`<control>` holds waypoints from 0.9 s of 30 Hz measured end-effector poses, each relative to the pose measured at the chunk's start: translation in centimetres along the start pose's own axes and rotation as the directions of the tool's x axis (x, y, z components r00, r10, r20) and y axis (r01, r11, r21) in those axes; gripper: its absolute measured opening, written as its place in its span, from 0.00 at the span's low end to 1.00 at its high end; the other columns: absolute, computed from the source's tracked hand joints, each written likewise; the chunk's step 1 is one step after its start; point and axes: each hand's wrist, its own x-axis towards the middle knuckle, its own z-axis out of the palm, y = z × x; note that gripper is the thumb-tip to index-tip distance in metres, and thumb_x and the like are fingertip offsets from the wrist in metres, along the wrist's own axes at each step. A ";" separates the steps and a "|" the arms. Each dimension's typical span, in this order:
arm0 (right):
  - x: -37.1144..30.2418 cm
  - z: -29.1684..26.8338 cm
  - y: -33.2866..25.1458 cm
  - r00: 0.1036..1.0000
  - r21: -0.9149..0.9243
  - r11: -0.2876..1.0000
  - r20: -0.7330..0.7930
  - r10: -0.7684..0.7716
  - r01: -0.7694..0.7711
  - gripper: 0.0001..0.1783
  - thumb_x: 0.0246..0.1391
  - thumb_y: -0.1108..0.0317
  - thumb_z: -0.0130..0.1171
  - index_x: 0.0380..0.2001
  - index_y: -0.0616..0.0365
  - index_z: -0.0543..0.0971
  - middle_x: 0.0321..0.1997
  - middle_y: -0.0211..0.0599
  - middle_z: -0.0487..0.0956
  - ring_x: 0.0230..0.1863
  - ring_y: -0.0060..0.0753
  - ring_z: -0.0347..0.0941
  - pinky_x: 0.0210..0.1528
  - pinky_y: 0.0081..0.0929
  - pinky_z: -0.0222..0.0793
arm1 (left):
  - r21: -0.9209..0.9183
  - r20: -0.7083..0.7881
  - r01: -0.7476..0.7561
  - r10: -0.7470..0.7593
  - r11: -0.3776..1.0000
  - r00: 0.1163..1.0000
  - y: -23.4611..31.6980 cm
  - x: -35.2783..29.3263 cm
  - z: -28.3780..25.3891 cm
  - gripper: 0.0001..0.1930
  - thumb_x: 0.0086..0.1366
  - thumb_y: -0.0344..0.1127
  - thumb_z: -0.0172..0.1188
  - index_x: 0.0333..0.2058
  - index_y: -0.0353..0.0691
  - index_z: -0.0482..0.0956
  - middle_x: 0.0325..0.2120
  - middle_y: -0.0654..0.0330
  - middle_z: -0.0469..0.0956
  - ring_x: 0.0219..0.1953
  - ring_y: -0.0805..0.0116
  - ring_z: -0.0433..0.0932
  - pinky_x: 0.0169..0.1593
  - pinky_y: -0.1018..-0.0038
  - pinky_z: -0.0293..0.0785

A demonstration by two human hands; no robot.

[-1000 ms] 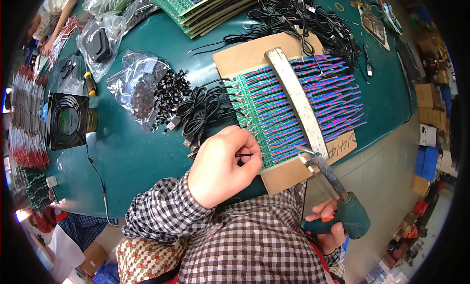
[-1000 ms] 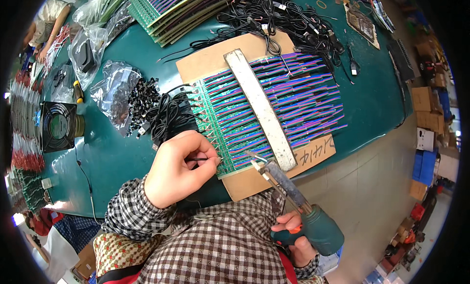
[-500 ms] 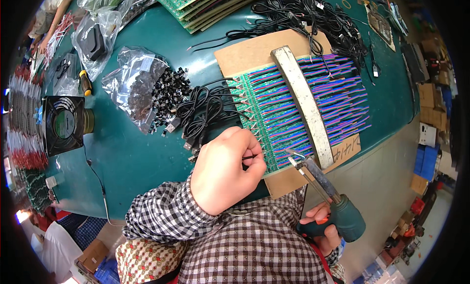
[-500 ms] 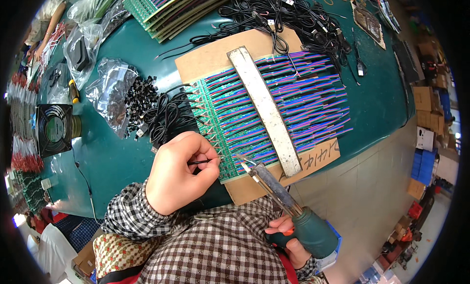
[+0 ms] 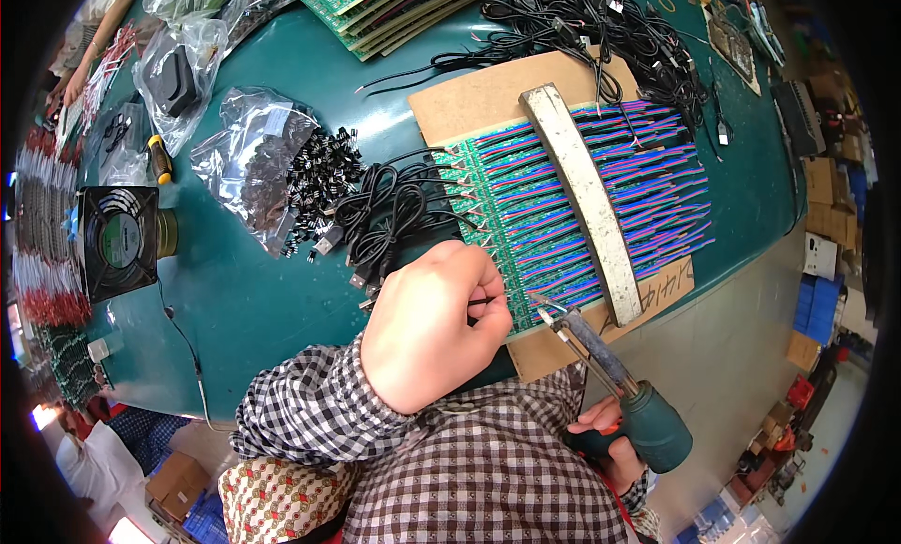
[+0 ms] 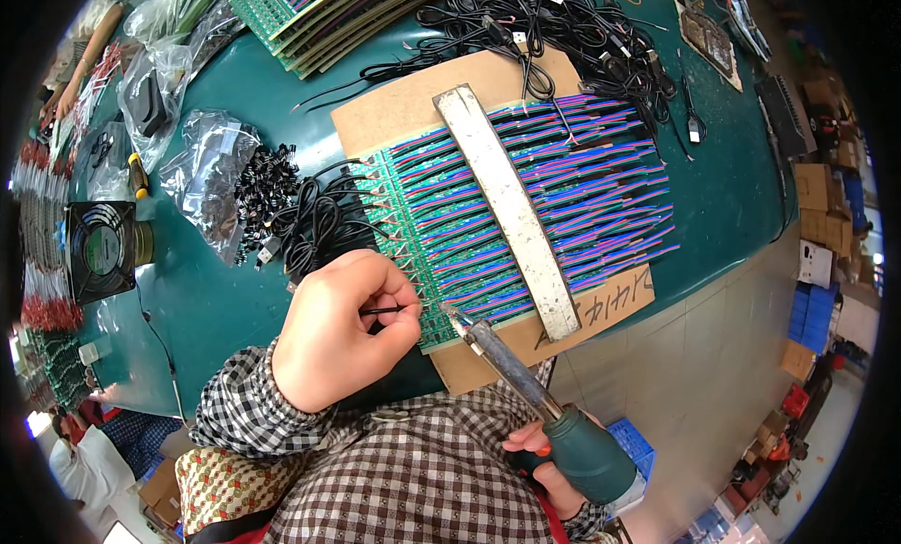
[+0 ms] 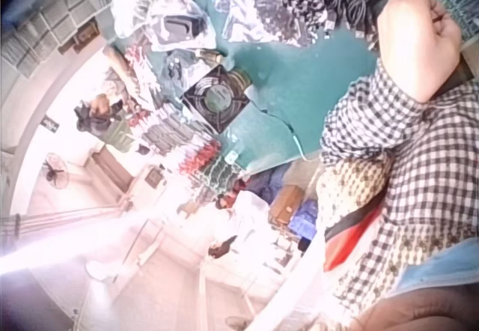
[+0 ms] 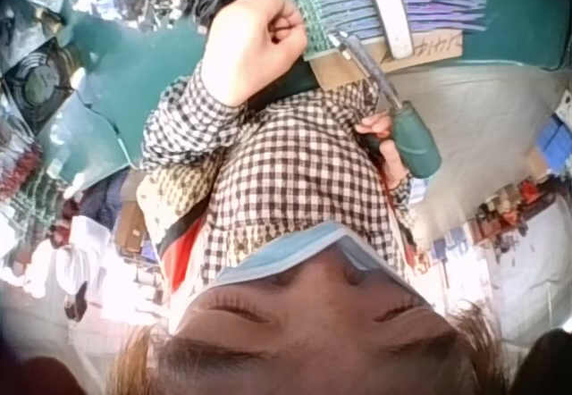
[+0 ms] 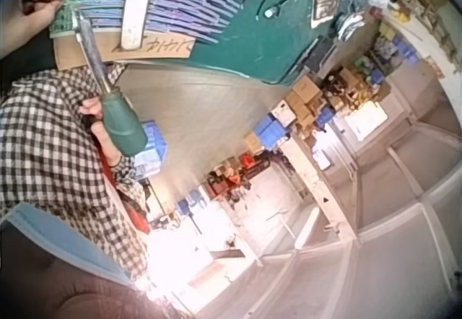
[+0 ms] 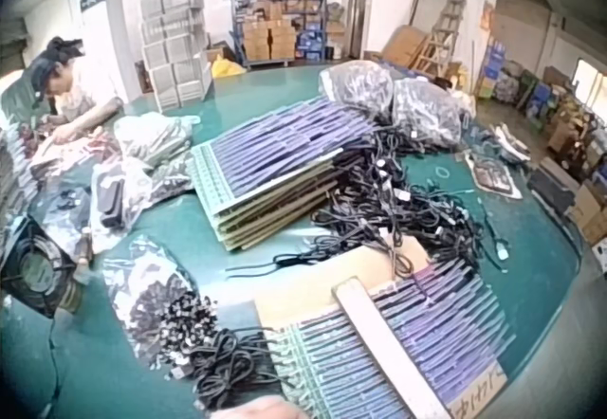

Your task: The person prepares wire leads using a soldering gun and solders the wires onto circuit boards held in a fixture.

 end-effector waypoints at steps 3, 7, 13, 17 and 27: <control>-0.3 0.2 0.1 0.999 0.010 1.000 -0.033 0.009 -0.009 0.26 0.54 0.55 0.61 0.41 0.72 0.70 0.39 0.50 0.71 0.43 0.42 0.73 0.44 0.41 0.81 | 0.049 -0.004 -0.032 0.032 0.998 0.999 0.2 0.2 -0.2 0.05 0.49 0.23 0.62 0.26 0.34 0.75 0.22 0.60 0.72 0.22 0.73 0.73 0.26 0.77 0.70; -0.1 0.2 -0.1 0.999 -0.006 1.000 -0.039 0.021 -0.021 0.26 0.54 0.54 0.61 0.40 0.71 0.70 0.39 0.50 0.72 0.42 0.42 0.73 0.45 0.41 0.80 | 0.109 0.044 -0.094 0.089 0.990 0.995 0.0 0.8 -0.5 0.06 0.47 0.23 0.62 0.25 0.35 0.75 0.21 0.60 0.72 0.21 0.70 0.73 0.25 0.75 0.70; -0.2 -0.3 0.4 0.999 0.008 0.999 -0.004 0.038 -0.038 0.25 0.53 0.54 0.62 0.38 0.68 0.71 0.38 0.49 0.72 0.39 0.42 0.74 0.46 0.40 0.77 | 0.085 0.112 -0.076 0.066 0.993 0.992 0.2 1.2 -1.0 0.05 0.47 0.23 0.61 0.25 0.35 0.75 0.21 0.60 0.72 0.22 0.70 0.73 0.26 0.75 0.70; 0.1 0.0 0.0 0.998 -0.004 0.999 -0.044 0.041 -0.041 0.24 0.49 0.56 0.67 0.35 0.67 0.73 0.34 0.46 0.75 0.38 0.40 0.77 0.46 0.38 0.77 | 0.088 0.096 -0.103 0.094 0.991 0.991 -0.1 1.1 -0.9 0.05 0.48 0.23 0.61 0.25 0.35 0.75 0.21 0.60 0.71 0.22 0.70 0.73 0.26 0.75 0.70; 0.4 -0.3 -0.2 1.000 -0.195 0.981 -0.011 0.002 -0.004 0.22 0.46 0.56 0.72 0.31 0.66 0.78 0.30 0.43 0.79 0.34 0.39 0.81 0.41 0.34 0.76 | 0.054 0.117 -0.051 0.044 0.997 0.992 0.3 1.2 -1.0 0.05 0.48 0.23 0.62 0.25 0.35 0.75 0.21 0.60 0.71 0.22 0.71 0.73 0.26 0.76 0.71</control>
